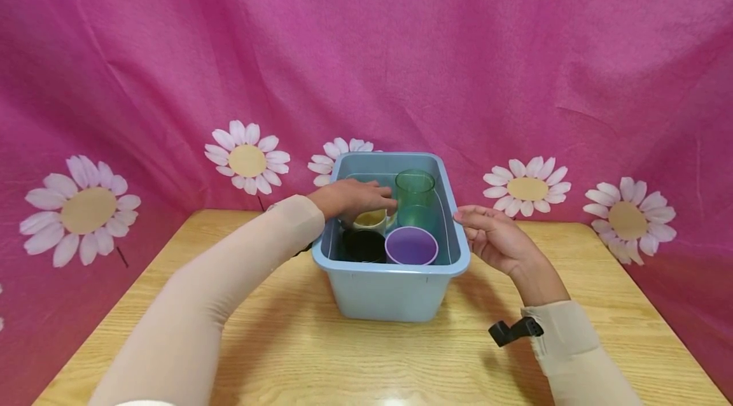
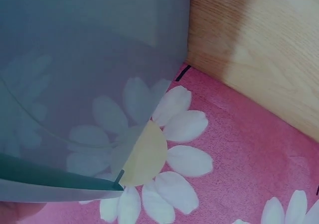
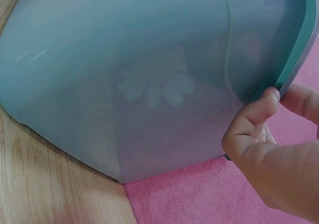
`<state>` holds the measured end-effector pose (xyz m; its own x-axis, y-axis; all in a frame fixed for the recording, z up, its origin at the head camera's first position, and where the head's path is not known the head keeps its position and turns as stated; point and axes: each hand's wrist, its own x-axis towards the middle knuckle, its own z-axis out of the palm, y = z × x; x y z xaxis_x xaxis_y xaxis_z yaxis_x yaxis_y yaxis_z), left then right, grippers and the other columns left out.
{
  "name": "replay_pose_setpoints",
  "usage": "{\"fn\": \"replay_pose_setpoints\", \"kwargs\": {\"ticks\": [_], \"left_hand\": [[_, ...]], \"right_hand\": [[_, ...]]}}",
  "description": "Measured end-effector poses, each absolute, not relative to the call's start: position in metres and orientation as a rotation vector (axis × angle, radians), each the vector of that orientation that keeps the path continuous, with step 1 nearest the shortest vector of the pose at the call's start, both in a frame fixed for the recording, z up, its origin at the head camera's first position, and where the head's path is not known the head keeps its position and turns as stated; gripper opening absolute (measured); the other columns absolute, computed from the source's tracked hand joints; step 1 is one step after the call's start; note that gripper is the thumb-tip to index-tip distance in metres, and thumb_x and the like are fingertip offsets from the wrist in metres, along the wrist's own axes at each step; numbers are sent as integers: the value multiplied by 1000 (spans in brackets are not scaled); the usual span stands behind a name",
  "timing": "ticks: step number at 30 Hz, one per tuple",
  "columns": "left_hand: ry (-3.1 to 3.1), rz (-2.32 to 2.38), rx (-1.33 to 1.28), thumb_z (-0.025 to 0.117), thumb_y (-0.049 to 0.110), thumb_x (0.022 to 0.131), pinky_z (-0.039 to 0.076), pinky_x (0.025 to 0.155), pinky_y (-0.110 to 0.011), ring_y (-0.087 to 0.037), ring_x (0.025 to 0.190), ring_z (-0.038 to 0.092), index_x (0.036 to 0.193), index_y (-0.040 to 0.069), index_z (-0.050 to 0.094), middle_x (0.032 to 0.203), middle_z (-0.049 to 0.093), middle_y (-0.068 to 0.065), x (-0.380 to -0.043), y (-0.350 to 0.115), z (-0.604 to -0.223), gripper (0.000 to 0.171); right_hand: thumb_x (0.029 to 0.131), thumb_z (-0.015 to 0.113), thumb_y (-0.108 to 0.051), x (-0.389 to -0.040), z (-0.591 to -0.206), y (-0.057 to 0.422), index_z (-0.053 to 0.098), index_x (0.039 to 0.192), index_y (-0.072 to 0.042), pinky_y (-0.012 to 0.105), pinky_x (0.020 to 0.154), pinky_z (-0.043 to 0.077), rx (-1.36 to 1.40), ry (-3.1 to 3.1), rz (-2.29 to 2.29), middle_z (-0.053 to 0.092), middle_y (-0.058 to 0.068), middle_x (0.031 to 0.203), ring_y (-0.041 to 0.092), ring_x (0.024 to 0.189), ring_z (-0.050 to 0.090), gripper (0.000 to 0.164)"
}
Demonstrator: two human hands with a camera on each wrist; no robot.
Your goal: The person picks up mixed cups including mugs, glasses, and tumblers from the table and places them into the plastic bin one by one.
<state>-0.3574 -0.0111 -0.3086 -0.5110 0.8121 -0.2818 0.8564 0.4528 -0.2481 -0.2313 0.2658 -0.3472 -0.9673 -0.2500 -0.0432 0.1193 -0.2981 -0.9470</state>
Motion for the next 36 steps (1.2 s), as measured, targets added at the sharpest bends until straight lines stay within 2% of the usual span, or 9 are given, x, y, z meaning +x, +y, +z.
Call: {"fn": "replay_pose_setpoints", "kwargs": {"ticks": [16,36], "left_hand": [[2546,-522,1492,83,-4,79,57,84,-30,-17,125,44,136,34,50,139,48,4,-357,-10,-314,76],[2537,-462,1465,80,-8,79,56,75,-26,-17,121,45,135,35,52,137,49,4,-358,-11,-318,76]], "right_hand": [[103,55,-5,-231,-347,265,69,98,-10,25,75,59,-155,1677,-2367,75,2,91,12,82,73,15],[103,57,-5,-231,-350,265,68,98,-10,25,74,59,-149,1681,-2362,75,2,90,11,81,73,13]]}}
